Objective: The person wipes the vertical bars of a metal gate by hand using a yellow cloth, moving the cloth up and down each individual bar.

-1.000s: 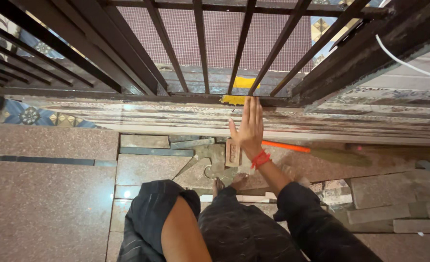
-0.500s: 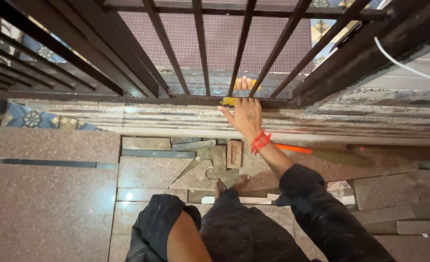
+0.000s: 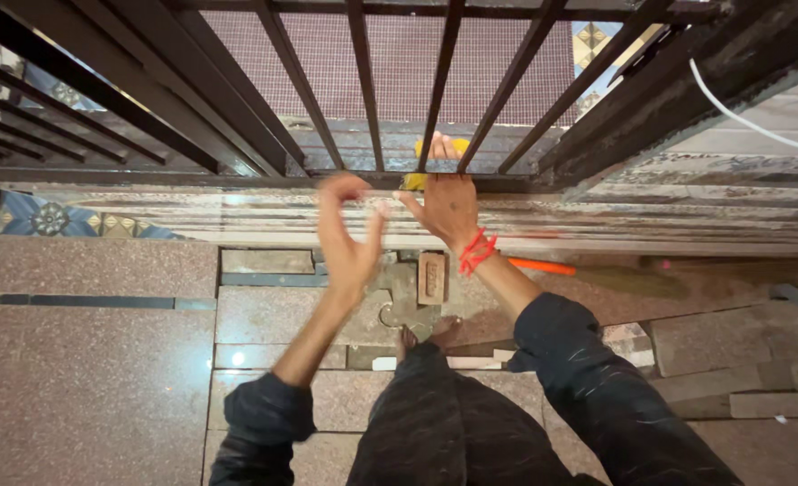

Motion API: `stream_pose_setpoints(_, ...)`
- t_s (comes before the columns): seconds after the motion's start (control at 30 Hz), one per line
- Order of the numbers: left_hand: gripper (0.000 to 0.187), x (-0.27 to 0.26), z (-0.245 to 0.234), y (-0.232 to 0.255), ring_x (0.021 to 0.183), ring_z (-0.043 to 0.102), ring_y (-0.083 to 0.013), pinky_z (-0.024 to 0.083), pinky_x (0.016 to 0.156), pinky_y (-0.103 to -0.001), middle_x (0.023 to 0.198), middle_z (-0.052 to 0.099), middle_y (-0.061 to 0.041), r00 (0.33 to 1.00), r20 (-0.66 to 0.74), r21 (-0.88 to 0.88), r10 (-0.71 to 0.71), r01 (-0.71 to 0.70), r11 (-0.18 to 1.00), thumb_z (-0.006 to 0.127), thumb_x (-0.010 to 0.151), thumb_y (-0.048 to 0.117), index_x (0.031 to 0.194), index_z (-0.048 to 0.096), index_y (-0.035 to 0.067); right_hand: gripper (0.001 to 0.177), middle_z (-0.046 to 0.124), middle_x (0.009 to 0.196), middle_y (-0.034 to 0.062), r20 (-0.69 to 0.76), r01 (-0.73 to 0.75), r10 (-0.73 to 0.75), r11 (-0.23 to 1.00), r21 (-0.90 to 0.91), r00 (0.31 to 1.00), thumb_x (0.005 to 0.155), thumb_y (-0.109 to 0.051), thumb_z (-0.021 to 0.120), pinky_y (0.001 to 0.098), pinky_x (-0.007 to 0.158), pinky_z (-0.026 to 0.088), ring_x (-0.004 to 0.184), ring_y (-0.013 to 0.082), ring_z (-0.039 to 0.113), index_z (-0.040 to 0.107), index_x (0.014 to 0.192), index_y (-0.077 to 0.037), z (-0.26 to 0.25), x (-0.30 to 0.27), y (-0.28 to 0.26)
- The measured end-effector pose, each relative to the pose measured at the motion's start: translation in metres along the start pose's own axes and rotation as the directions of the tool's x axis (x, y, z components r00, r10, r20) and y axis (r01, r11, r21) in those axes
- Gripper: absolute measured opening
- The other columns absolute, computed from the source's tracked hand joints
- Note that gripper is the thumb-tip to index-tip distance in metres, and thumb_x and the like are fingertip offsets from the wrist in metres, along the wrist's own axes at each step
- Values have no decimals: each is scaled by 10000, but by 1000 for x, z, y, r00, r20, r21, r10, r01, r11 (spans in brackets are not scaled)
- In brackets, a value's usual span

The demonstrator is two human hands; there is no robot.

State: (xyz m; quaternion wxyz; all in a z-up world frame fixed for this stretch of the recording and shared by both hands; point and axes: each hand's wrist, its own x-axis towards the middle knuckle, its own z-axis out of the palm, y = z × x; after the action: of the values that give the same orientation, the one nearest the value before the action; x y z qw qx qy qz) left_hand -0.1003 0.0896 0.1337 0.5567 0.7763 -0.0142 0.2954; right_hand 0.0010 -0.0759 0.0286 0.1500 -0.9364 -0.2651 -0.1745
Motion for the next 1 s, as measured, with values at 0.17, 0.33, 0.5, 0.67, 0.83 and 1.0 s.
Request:
stream_pose_setpoints(0.17, 497, 48, -4, -91, 1290, 524, -432, 398, 1125, -479, 1379, 510, -255, 970, -1, 227, 243, -236, 945, 744, 972, 155, 1349, 512, -72, 877, 445, 1579, 213, 14, 34, -36, 993, 113, 999, 946, -614, 630, 467, 1189, 328, 1463, 354, 393, 483, 1488, 59, -9, 6, -15)
stream_pose_setpoints(0.33, 213, 84, 13, -146, 1212, 594, -428, 467, 1038, -472, 1283, 631, -229, 962, 95, 181, 256, -270, 946, 752, 967, 173, 1076, 685, 3, 740, 534, 1522, 151, 449, -136, 119, 991, 5, 885, 1007, -617, 541, 411, 1209, 390, 1426, 277, 503, 546, 1469, -38, -31, 6, -4)
stream_pose_setpoints(0.5, 390, 77, 33, -160, 573, 536, -381, 421, 598, -490, 615, 548, -197, 999, -18, 398, -44, 47, 916, 687, 1032, 227, 709, 635, 14, 798, 462, 1564, 253, -71, 71, -68, 997, 39, 995, 965, -535, 676, 442, 1178, 404, 1468, 361, 448, 493, 1467, 57, -17, 2, 19)
stream_pose_setpoints(0.67, 412, 76, 56, -165, 456, 480, -346, 367, 490, -468, 528, 481, -153, 922, -309, 381, 232, -103, 919, 609, 1008, 165, 618, 546, 50, 839, 495, 1489, 238, -60, 22, -19, 999, 43, 998, 885, -552, 726, 491, 1163, 376, 1417, 384, 452, 514, 1437, 43, -6, 15, 6)
stream_pose_setpoints(0.83, 394, 79, 57, -173, 494, 504, -354, 371, 505, -470, 566, 508, -157, 922, -272, 446, 275, -132, 885, 609, 1017, 154, 640, 547, 58, 845, 515, 1484, 263, -87, 102, -92, 989, 109, 992, 883, -537, 718, 463, 1131, 409, 1376, 383, 485, 522, 1417, 89, -12, 19, 1)
stream_pose_setpoints(1.0, 364, 76, 56, -169, 465, 490, -347, 367, 487, -468, 540, 487, -151, 936, -281, 400, 212, -87, 912, 616, 997, 145, 649, 568, 46, 612, 684, 1138, 176, 216, -19, -4, 994, 105, 976, 973, -550, 661, 456, 965, 478, 1090, 333, 637, 663, 1223, 8, -16, 0, 10)
